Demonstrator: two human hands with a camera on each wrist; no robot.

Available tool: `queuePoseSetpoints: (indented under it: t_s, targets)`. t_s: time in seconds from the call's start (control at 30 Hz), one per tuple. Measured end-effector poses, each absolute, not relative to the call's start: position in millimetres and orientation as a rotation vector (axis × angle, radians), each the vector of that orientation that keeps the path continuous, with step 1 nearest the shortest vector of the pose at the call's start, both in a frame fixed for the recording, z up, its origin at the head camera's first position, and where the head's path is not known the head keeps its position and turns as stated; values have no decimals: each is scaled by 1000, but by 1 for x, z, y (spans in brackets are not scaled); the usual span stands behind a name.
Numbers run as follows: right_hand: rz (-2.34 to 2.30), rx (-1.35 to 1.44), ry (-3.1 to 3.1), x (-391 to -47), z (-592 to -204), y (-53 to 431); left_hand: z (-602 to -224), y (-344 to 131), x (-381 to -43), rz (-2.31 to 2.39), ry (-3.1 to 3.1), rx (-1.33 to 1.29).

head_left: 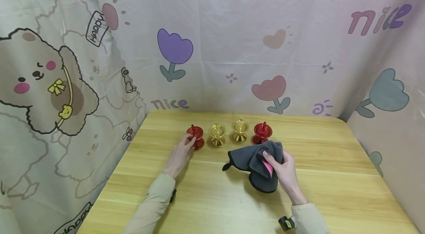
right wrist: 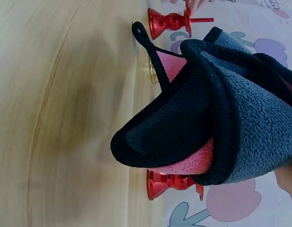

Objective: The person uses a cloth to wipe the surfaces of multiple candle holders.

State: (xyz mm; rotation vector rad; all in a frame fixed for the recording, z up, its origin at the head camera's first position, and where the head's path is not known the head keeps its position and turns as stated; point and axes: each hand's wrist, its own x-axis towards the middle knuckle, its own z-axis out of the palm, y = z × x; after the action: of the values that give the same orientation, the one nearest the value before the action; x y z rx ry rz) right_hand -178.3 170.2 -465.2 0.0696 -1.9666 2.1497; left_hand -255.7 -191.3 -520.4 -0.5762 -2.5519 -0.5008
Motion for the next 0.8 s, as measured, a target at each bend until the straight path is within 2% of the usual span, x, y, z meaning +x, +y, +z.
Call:
queuePoseSetpoints:
  t_s: [0.17, 0.43, 0.63, 0.8]
  targets:
    - [2152, 76, -1967, -179, -466, 173, -521, -192, -256, -592, -2534, -555]
    - [2234, 88, -1906, -182, -466, 189, -516, -200, -256, -982, -2518, -428]
    - [2507, 184, -1751, -188, -466, 219, -514, -220, -253, -1058, -2615, -294]
    - [2673, 106, -1745, -200, -468, 254, -510, -238, -252, -1089, -2694, -221]
